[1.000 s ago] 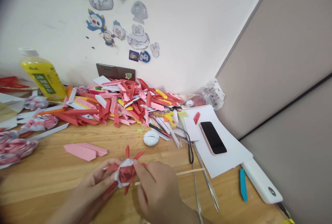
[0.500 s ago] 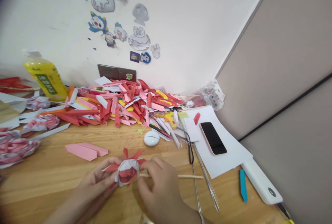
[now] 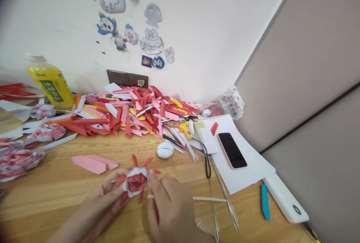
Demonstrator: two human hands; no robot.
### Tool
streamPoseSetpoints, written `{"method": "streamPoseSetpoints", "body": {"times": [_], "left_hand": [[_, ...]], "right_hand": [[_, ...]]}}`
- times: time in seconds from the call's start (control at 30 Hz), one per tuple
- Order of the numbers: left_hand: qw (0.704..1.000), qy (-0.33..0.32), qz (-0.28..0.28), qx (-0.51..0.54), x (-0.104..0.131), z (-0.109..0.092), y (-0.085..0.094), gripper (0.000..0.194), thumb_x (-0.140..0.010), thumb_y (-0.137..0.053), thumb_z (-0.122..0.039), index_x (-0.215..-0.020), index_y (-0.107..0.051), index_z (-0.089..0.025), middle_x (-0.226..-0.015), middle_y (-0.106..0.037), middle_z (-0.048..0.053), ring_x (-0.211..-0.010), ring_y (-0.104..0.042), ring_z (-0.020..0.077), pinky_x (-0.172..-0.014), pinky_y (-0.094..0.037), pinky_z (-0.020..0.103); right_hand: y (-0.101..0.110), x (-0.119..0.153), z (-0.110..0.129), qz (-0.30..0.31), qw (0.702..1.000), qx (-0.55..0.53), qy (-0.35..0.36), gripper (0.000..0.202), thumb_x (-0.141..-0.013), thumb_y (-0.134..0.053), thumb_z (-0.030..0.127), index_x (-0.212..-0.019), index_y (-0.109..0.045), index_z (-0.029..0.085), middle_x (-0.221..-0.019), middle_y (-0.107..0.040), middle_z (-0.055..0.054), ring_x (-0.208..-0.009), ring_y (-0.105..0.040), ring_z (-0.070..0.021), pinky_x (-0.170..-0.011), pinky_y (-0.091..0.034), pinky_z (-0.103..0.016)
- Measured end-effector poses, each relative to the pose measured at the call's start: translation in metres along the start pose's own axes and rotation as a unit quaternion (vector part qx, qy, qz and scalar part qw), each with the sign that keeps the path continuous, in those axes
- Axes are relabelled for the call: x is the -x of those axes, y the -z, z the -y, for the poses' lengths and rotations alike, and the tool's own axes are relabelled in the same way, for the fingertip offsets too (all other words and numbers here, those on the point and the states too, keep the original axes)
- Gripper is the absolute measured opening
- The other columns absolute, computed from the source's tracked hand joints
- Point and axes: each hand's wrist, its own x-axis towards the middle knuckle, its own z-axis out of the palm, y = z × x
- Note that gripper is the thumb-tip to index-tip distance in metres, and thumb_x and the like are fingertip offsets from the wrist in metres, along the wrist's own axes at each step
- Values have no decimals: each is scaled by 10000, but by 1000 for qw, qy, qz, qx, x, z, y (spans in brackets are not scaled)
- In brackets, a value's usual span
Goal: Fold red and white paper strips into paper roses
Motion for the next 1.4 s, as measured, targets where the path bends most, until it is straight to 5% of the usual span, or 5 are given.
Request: {"method": "streamPoseSetpoints", "body": {"times": [0.23,0.4,0.57,1.13,1.4], "left_hand": [[999,26,-24,19,-2,1,4,302,-649,-831,-317,-875,-661,-211,-953,-735,42,-1026,-656,249,-943,-473,344],[999,53,3,3,-2,6,9,487,-685,-804,-381,-1117,-616,-259,-1136,-693,68,-1126,-606,274,-958,-469,392],[997,-14,36,-62,-9,12,14,582,-594,-869,-279,-1112,-609,-232,-1104,-713,93,-1067,-637,275,-932,-468,377],[934,-150,-31,-324,-9,0,9,302,-571,-821,-194,-850,-706,-215,-882,-750,68,-848,-695,262,-767,-555,306],[929,-166,-81,-322,-9,2,15,338,-623,-820,-320,-899,-658,-214,-924,-743,57,-892,-690,266,-764,-550,307]], "right_hand": [[-5,-1,-3,55,998,-9,14,463,-890,-372,129,-1344,-443,66,-737,-610,-83,-598,-551,-214,-483,-383,-301],[-7,-1,-7,101,994,-45,-18,470,-888,-372,141,-1351,-431,84,-795,-627,-97,-645,-587,-220,-518,-433,-304],[-5,-2,-9,121,990,-58,-51,473,-878,-375,140,-1343,-453,104,-801,-624,-88,-665,-592,-217,-541,-457,-307],[2,-10,-12,137,983,-107,-65,386,-883,-404,160,-1237,-557,156,-877,-659,-83,-746,-619,-213,-626,-491,-315],[-36,-3,-51,97,988,-4,-118,362,-864,-381,40,-1164,-574,104,-1022,-661,-144,-917,-612,-253,-767,-520,-400]]}}
